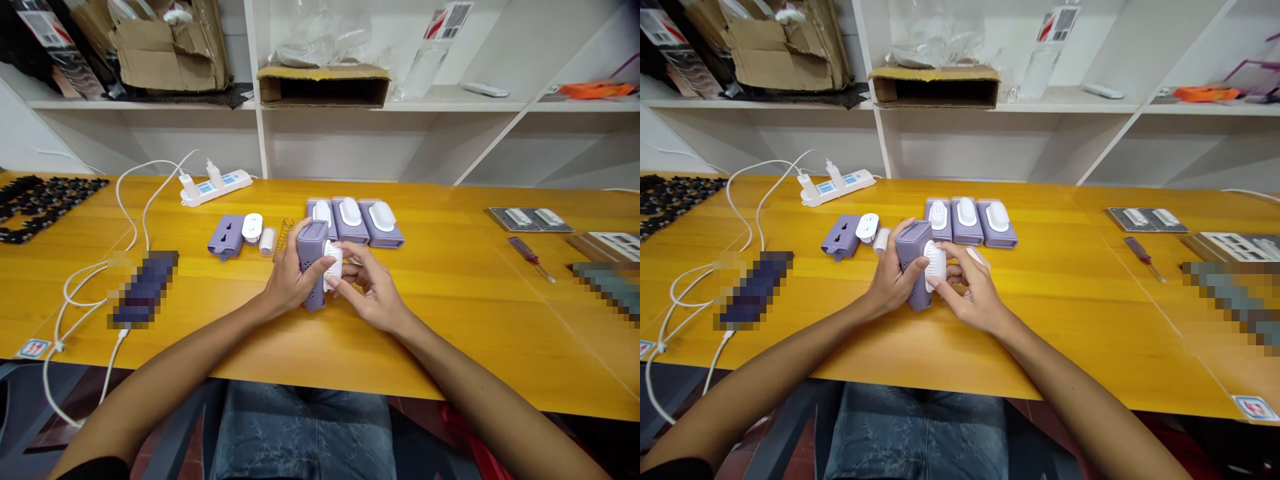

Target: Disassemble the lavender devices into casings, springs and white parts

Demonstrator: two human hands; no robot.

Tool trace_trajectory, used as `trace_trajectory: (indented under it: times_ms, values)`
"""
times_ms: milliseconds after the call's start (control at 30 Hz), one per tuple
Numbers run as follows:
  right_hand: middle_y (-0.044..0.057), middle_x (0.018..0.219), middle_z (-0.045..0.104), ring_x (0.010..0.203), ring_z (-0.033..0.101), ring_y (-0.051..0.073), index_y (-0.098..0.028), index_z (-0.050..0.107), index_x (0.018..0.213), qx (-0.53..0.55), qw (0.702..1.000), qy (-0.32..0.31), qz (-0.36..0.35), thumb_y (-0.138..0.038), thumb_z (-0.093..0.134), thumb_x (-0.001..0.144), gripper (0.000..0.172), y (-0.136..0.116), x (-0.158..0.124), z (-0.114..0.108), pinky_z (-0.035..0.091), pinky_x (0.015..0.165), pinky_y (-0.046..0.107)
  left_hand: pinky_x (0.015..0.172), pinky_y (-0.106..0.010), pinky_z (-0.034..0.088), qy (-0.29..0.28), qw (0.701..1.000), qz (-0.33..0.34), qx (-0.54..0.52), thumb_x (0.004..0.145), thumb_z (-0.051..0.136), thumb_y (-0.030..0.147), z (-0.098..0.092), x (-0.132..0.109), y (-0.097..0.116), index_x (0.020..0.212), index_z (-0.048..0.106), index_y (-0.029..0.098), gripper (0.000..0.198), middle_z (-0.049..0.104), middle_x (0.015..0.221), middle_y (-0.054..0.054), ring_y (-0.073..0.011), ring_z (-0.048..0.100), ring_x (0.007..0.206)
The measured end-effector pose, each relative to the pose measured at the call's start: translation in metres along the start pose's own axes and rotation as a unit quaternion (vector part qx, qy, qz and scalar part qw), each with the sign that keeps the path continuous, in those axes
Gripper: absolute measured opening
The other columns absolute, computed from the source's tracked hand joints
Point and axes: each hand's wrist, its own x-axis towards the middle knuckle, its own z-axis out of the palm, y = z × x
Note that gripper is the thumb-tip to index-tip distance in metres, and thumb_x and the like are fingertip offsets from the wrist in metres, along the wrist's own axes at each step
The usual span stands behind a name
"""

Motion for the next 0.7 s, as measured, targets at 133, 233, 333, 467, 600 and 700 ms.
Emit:
trace_trajectory:
  times_ms: [133, 233, 333, 467, 600, 700]
  values:
    - [0.008, 0.134, 0.062, 0.092, 0.076, 0.02, -0.036, 0.048, 0.153, -0.027, 1.0, -0.009, -0.013, -0.041, 0.086, 0.095, 0.07, 0.0018, -0.0004, -0.0002, 0.066, 0.084, 0.037, 0.107, -0.05, 0.057, -0.003, 1.0, -0.011, 0.002, 0.101, 0.064, 0.074, 0.0, 0.0004, 0.0022, 0.162, 0.039, 0.021, 0.084, 0.068, 0.145, -0.018, -0.0342, 0.071, 0.128]
    - [0.009, 0.139, 0.059, 0.097, 0.076, 0.021, -0.037, 0.047, 0.153, -0.023, 1.0, -0.016, -0.013, -0.038, 0.085, 0.096, 0.069, 0.0023, -0.0009, -0.0003, 0.067, 0.088, 0.04, 0.106, -0.05, 0.057, -0.007, 1.0, -0.019, -0.003, 0.1, 0.064, 0.075, -0.0009, 0.0016, 0.0029, 0.161, 0.04, 0.021, 0.085, 0.07, 0.143, -0.018, -0.0338, 0.072, 0.125]
    - [0.011, 0.145, 0.058, 0.103, 0.076, 0.023, -0.036, 0.046, 0.154, -0.021, 1.0, -0.019, -0.012, -0.036, 0.08, 0.099, 0.064, 0.0012, -0.0019, -0.0003, 0.067, 0.093, 0.043, 0.106, -0.051, 0.058, -0.01, 1.0, -0.017, -0.005, 0.1, 0.065, 0.075, -0.0017, 0.0024, 0.0032, 0.16, 0.041, 0.021, 0.084, 0.071, 0.14, -0.017, -0.034, 0.072, 0.125]
    - [0.012, 0.145, 0.058, 0.101, 0.077, 0.023, -0.035, 0.047, 0.152, -0.025, 0.999, -0.015, -0.018, -0.033, 0.078, 0.101, 0.059, -0.0015, -0.0021, 0.0005, 0.067, 0.09, 0.043, 0.104, -0.052, 0.058, -0.009, 1.0, -0.014, 0.0, 0.1, 0.064, 0.075, -0.0019, 0.0024, 0.0043, 0.159, 0.042, 0.021, 0.084, 0.072, 0.138, -0.017, -0.0347, 0.072, 0.123]
    - [0.011, 0.139, 0.059, 0.096, 0.077, 0.022, -0.033, 0.047, 0.15, -0.018, 1.0, -0.003, -0.012, -0.037, 0.074, 0.103, 0.054, -0.0024, -0.0005, 0.0019, 0.068, 0.086, 0.041, 0.103, -0.052, 0.059, -0.01, 1.0, -0.017, 0.008, 0.1, 0.063, 0.076, -0.0024, 0.0029, 0.0059, 0.159, 0.042, 0.019, 0.084, 0.073, 0.137, -0.018, -0.0353, 0.073, 0.121]
    - [0.009, 0.134, 0.063, 0.093, 0.076, 0.021, -0.036, 0.044, 0.154, -0.015, 1.0, -0.014, 0.014, -0.041, 0.075, 0.103, 0.06, -0.0007, -0.0001, 0.0019, 0.068, 0.082, 0.04, 0.101, -0.05, 0.059, -0.013, 1.0, -0.026, 0.005, 0.1, 0.064, 0.076, -0.0037, 0.0041, 0.0062, 0.16, 0.042, 0.019, 0.085, 0.073, 0.136, -0.017, -0.0339, 0.074, 0.118]
